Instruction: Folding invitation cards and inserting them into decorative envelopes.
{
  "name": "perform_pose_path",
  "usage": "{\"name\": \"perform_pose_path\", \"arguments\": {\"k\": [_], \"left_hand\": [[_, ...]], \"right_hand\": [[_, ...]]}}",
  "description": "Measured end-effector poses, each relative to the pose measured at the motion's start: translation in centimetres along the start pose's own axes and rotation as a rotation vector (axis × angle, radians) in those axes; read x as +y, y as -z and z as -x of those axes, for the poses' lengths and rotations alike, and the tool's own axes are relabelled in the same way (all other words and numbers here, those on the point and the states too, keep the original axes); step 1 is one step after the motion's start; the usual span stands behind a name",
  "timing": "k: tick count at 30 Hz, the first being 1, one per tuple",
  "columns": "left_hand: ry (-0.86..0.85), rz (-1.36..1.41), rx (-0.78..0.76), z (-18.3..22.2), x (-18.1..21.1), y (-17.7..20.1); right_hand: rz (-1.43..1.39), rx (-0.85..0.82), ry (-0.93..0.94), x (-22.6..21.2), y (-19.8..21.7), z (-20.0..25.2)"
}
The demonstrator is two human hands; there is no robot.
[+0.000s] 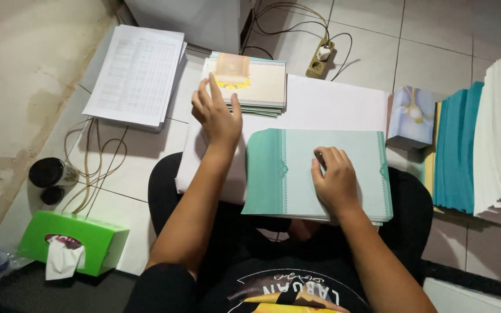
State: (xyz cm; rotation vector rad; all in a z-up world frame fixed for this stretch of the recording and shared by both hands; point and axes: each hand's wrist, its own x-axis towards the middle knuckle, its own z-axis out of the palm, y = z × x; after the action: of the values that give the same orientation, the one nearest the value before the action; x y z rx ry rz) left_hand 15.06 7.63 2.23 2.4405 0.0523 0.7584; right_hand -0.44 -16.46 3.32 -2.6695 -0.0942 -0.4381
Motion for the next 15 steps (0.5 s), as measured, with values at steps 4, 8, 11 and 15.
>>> {"name": "perform_pose_path", "arguments": {"k": [4, 8, 11, 15], "left_hand": [[-0.386, 0.12, -0.143, 7.4, 7.7, 1.7], [-0.644, 0.143, -0.207, 13.6, 10.6, 0.8], [-0.728, 0.131, -0.258, 14.7, 10.8, 0.9], [-0.754, 0.126, -0.328, 14.9, 11.0, 1.5]], "right_hand": [[-0.036, -0.009, -0.031, 0.7, 0.1, -0.4], [-0.283, 0.016, -0.145, 2.5, 2.3, 0.7], [-0.025, 0.088, -0.22, 5.5, 5.1, 3.4], [0.124, -0.158, -0.563, 7.5, 8.1, 6.4]]}}
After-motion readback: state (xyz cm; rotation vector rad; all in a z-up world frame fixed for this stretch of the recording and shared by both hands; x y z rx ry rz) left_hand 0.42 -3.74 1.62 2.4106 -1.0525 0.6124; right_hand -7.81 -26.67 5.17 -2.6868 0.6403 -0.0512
